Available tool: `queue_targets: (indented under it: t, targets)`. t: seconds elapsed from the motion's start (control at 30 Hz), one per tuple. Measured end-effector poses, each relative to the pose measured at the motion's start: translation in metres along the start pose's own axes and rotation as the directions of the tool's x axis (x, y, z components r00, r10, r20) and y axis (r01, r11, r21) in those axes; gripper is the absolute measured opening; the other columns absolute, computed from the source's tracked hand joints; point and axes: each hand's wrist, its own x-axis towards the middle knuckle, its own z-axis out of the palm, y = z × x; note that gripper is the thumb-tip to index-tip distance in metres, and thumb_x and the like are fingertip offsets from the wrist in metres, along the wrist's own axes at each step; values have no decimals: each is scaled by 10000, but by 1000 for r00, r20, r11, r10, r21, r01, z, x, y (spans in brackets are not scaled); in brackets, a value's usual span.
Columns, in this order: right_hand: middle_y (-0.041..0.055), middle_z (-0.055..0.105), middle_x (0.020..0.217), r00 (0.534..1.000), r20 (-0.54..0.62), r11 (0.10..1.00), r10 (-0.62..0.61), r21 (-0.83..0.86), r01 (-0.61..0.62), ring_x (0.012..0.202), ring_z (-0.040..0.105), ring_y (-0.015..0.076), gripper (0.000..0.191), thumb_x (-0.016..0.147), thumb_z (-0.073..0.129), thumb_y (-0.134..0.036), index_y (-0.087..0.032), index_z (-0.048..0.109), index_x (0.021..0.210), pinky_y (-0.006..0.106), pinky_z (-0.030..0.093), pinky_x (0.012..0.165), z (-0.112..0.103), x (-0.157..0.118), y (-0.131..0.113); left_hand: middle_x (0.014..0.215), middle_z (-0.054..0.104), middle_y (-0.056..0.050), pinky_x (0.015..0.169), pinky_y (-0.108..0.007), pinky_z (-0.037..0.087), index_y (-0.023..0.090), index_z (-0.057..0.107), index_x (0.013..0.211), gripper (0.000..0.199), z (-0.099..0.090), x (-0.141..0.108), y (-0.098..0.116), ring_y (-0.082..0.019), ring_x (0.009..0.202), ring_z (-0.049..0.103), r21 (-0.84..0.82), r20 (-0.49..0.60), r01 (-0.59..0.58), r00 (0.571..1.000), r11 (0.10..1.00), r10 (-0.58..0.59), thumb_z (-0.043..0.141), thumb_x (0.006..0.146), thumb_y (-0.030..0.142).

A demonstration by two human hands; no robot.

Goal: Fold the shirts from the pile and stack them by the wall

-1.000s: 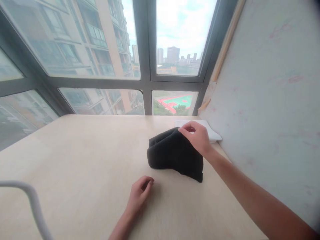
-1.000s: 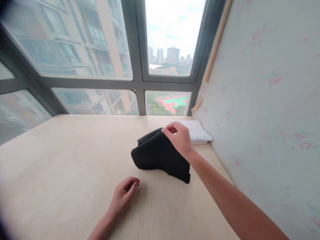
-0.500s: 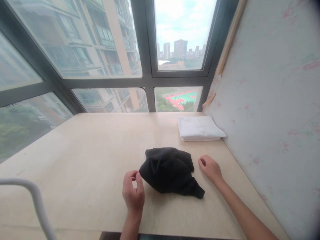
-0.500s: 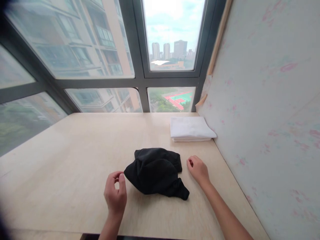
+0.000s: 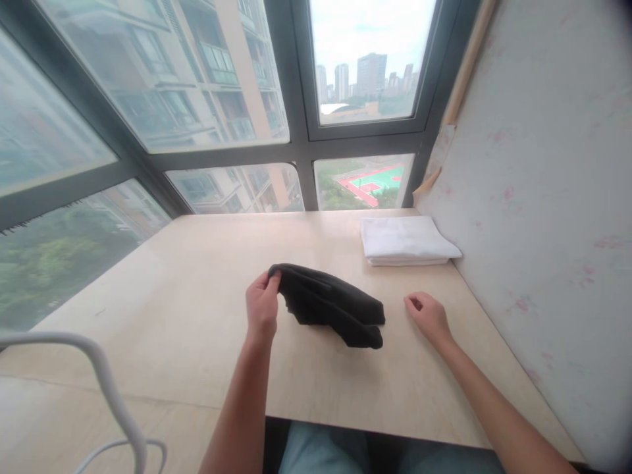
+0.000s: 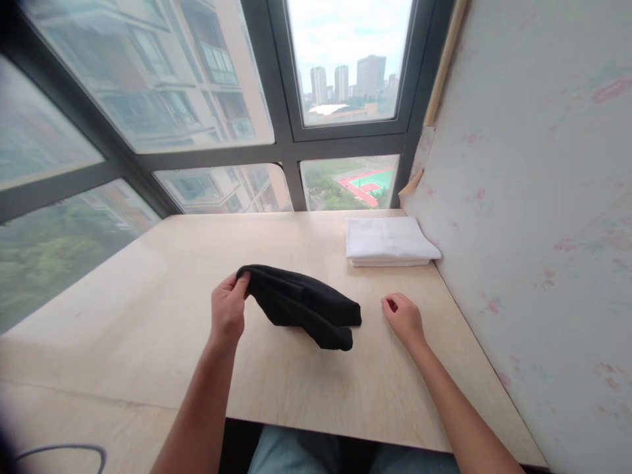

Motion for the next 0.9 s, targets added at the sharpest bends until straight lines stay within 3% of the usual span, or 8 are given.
queue_targets:
  t: [0.13, 0.27, 0.33, 0.37, 0.47, 0.6, 0.73, 0.9]
  targets:
    - [48, 667, 787, 1000, -4, 1000, 2, 15, -2, 717, 593, 191, 264, 868, 495, -404, -208, 628, 751, 305, 420, 693, 3, -1, 4, 837, 712, -43, 717, -320, 544, 154, 702, 938, 315, -16, 31, 56, -157, 744, 663, -290, -152, -168, 980, 942, 128, 699, 790, 432]
    - [51, 670, 782, 1000, -18, 1000, 18, 17, -18, 716, 592, 196, 267, 864, 495, -414, -209, 633, 766, 309, 419, 694, 5, -2, 7, 1052, 699, -68, 933, -414, 525, 181, 668, 1070, 285, -37, 32, 82, -208, 996, 664, -209, -398, -563, 796, 800, 456, 592, 892, 389]
    - [53, 673, 788, 1000, -17, 1000, 15, 15, -15, 719, 595, 197, 273, 866, 490, -418, -208, 635, 767, 310, 422, 697, 5, -2, 8, 1205, 656, -78, 968, -443, 500, 199, 601, 1208, 387, -50, 24, 62, -235, 1114, 624, 60, -416, -494, 777, 867, 472, 447, 948, 440]
    - [55, 674, 792, 1000, -16, 1000, 10, 14, -10, 719, 596, 197, 278, 868, 487, -419, -207, 635, 766, 311, 424, 697, 5, -2, 8, 1221, 651, -74, 948, -432, 505, 209, 570, 1246, 431, -57, 18, 44, -234, 1122, 617, 237, -394, -357, 815, 904, 425, 372, 960, 464]
    - [61, 675, 797, 1000, -22, 1000, -16, 9, 17, 702, 594, 196, 293, 875, 475, -427, -205, 632, 767, 313, 428, 687, 5, -2, 7, 840, 709, -66, 851, -431, 509, 172, 696, 904, 265, -78, -6, -19, -268, 879, 661, 431, -296, -82, 928, 899, 227, 593, 790, 388]
    - [77, 681, 811, 998, -33, 998, -56, 5, 56, 701, 595, 202, 324, 889, 457, -450, -203, 635, 777, 319, 434, 677, 4, -2, 8, 859, 726, -84, 877, -424, 476, 197, 702, 764, 125, -105, -29, -71, -278, 882, 652, 585, -265, 98, 961, 805, 76, 645, 666, 248]
    - [74, 680, 790, 998, -44, 999, -48, -3, 48, 682, 593, 196, 359, 891, 463, -488, -202, 648, 778, 320, 438, 665, 6, -2, 9, 782, 717, -60, 860, -425, 502, 192, 706, 868, 224, -130, -14, -73, -259, 807, 668, 622, -309, 159, 950, 767, 54, 646, 708, 338]
    - [67, 679, 801, 998, -51, 999, -45, 4, 45, 674, 590, 184, 362, 896, 459, -490, -204, 647, 778, 313, 443, 666, 9, -3, 10, 860, 719, -63, 788, -360, 570, 147, 656, 995, 396, -141, 23, -44, -208, 790, 694, 532, -338, 66, 931, 844, 140, 612, 793, 485]
